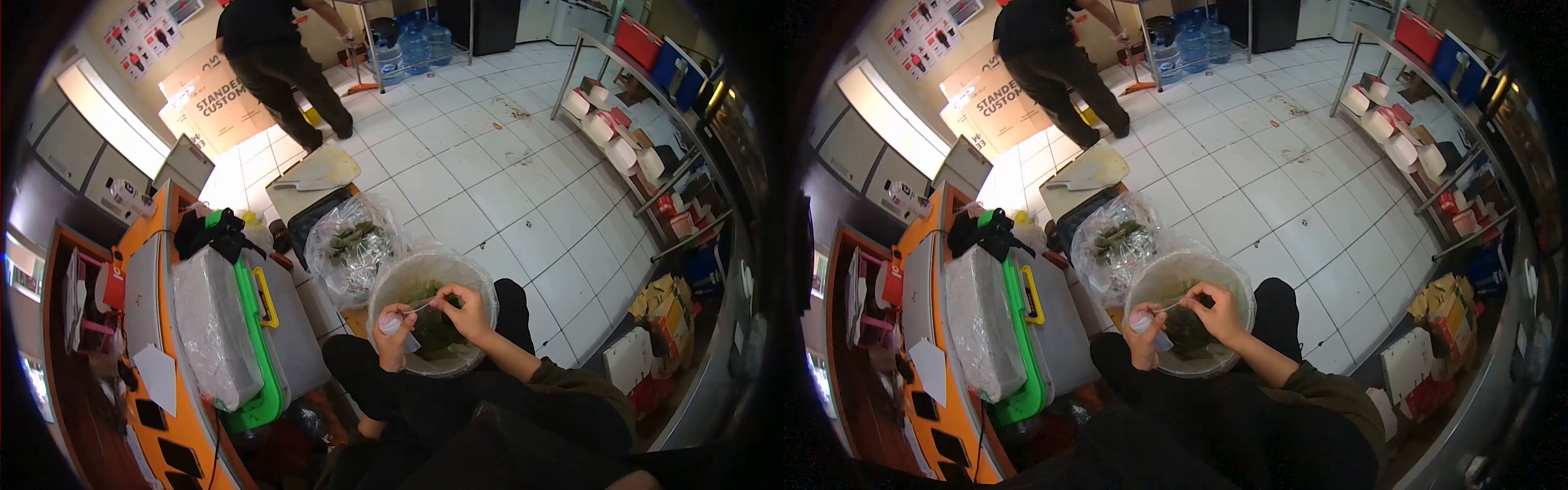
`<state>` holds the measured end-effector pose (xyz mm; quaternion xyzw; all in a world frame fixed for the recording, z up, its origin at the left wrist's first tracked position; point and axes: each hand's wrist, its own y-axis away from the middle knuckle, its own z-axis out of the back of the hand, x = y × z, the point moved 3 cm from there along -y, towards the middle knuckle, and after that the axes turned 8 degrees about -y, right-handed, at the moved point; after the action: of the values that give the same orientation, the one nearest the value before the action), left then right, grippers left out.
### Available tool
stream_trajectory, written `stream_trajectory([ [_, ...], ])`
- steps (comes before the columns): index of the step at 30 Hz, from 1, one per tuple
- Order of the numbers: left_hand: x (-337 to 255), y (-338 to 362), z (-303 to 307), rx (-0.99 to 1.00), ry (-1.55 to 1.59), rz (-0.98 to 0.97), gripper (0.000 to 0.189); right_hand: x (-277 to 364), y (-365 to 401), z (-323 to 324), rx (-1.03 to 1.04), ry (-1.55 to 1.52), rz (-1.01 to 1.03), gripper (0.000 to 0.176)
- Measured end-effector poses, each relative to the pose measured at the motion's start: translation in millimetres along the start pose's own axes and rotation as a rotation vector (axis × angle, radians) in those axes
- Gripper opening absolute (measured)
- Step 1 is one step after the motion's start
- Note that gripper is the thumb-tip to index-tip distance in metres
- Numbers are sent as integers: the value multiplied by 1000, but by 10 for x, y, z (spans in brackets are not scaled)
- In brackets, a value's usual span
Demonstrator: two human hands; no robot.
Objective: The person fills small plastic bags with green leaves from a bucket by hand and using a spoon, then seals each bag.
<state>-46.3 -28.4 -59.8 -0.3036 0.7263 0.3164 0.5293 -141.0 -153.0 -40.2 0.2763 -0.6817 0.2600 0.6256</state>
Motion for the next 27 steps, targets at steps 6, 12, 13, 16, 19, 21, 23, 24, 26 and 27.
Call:
stream_trajectory([
  [6, 15, 23, 7, 53, -12, 15, 14, 204, -19, 12, 67, 335, 377, 15],
  [12, -30, 20, 34, 71, -101, -105, 14, 130, -19, -15, 141, 3, 175, 14],
  [13, -49, 14, 26, 87, -109, -121, 16, 141, -28, -11, 141, 3, 184, 14],
  [16, -112, 33, 15, 103, -102, -111, 15, 131, 18, -10, 146, 25, 206, 14],
  [19, -93, 24, 35, 125, -149, -158, 14, 162, 25, -6, 129, 193, 365, 11],
  [21, -72, 21, 21, 142, -188, -206, 13, 205, 72, -14, 121, 304, 476, 7],
  [23, -63, 33, 16, 136, -169, -198, 12, 228, 95, -27, 98, 321, 513, 6],
  [24, -60, 62, 25, 150, -167, -206, 12, 232, 107, -29, 110, 319, 501, 6],
  [26, -72, 14, 40, 82, -245, -216, 11, 178, 75, -21, 106, 289, 491, 6],
  [27, -105, 7, 6, 115, -238, -238, 11, 169, 78, -24, 126, 235, 447, 7],
])
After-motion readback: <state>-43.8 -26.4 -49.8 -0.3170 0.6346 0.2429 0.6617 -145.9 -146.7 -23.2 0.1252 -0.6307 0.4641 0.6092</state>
